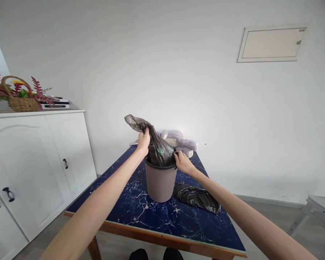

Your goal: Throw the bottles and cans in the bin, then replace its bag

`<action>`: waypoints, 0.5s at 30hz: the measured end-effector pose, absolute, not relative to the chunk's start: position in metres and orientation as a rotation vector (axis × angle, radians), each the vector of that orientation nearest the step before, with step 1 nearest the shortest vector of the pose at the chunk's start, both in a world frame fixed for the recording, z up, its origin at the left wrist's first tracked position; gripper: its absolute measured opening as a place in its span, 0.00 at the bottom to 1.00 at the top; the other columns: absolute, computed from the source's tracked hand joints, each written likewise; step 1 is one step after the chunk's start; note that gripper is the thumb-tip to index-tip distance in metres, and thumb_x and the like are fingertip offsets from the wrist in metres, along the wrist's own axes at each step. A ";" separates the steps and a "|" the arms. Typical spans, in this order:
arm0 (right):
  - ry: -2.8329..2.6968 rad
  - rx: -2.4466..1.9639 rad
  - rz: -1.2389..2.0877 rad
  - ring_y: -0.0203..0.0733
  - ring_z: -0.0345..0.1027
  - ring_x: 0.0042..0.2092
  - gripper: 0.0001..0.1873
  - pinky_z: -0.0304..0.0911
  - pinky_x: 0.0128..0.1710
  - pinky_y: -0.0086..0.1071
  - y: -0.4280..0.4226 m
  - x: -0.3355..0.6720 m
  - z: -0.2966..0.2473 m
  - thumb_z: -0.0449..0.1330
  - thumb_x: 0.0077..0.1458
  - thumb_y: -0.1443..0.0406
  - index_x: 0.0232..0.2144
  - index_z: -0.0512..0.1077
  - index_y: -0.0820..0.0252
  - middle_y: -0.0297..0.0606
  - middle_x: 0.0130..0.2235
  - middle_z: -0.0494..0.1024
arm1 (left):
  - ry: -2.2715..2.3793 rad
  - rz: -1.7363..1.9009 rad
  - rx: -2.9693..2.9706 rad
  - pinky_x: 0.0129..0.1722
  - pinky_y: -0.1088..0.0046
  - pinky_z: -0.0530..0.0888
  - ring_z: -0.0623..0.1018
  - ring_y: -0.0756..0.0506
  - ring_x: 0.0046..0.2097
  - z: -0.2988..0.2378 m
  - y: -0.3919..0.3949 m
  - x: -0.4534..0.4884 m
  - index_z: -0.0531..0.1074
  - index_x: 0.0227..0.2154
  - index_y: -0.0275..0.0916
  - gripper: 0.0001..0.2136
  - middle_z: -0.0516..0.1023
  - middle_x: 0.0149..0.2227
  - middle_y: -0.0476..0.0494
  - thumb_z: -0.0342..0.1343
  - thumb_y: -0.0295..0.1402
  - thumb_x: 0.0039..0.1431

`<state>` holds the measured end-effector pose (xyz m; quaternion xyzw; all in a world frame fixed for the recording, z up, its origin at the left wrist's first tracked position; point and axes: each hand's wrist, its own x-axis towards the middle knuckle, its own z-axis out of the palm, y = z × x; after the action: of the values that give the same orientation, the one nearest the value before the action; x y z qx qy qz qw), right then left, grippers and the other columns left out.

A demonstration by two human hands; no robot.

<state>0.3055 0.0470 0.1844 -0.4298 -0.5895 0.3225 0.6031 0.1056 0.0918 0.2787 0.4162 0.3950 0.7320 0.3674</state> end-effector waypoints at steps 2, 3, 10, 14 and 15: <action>-1.363 -0.996 0.735 0.61 0.69 0.58 0.14 0.68 0.54 0.49 0.046 0.306 0.182 0.73 0.47 0.58 0.30 0.70 0.48 0.40 0.39 0.75 | 0.964 1.893 1.073 0.34 0.71 0.74 0.80 0.42 0.36 0.297 0.087 0.114 0.74 0.29 0.39 0.15 0.77 0.29 0.46 0.64 0.44 0.65; -1.359 -1.000 0.723 0.61 0.68 0.60 0.14 0.68 0.55 0.49 0.045 0.307 0.182 0.72 0.48 0.57 0.32 0.71 0.48 0.41 0.42 0.76 | 0.947 1.899 1.074 0.34 0.72 0.74 0.80 0.43 0.36 0.307 0.084 0.118 0.73 0.30 0.39 0.14 0.77 0.29 0.46 0.62 0.44 0.67; -1.386 -0.958 0.590 0.58 0.61 0.68 0.23 0.56 0.69 0.55 0.008 0.303 0.211 0.60 0.62 0.52 0.56 0.72 0.54 0.50 0.62 0.73 | 0.542 2.022 0.950 0.44 0.72 0.80 0.82 0.46 0.39 0.375 0.040 0.125 0.73 0.37 0.38 0.09 0.79 0.32 0.48 0.60 0.39 0.69; -1.408 -0.726 0.535 0.51 0.65 0.66 0.24 0.60 0.67 0.51 -0.037 0.297 0.246 0.52 0.72 0.53 0.64 0.67 0.52 0.47 0.66 0.70 | 0.346 2.070 1.086 0.54 0.71 0.79 0.83 0.47 0.49 0.410 -0.015 0.112 0.75 0.41 0.35 0.10 0.80 0.42 0.47 0.55 0.38 0.73; -1.403 -0.672 0.514 0.50 0.65 0.66 0.22 0.60 0.68 0.50 -0.050 0.296 0.254 0.52 0.72 0.54 0.63 0.68 0.50 0.45 0.66 0.71 | 0.318 2.073 1.125 0.57 0.70 0.78 0.82 0.47 0.52 0.417 -0.028 0.107 0.74 0.42 0.34 0.11 0.80 0.43 0.47 0.52 0.37 0.75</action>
<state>0.2958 -0.0496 0.2541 -0.2997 -0.6257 0.2292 0.6827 0.1069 -0.0282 0.4168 0.4387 0.1239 0.8087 0.3718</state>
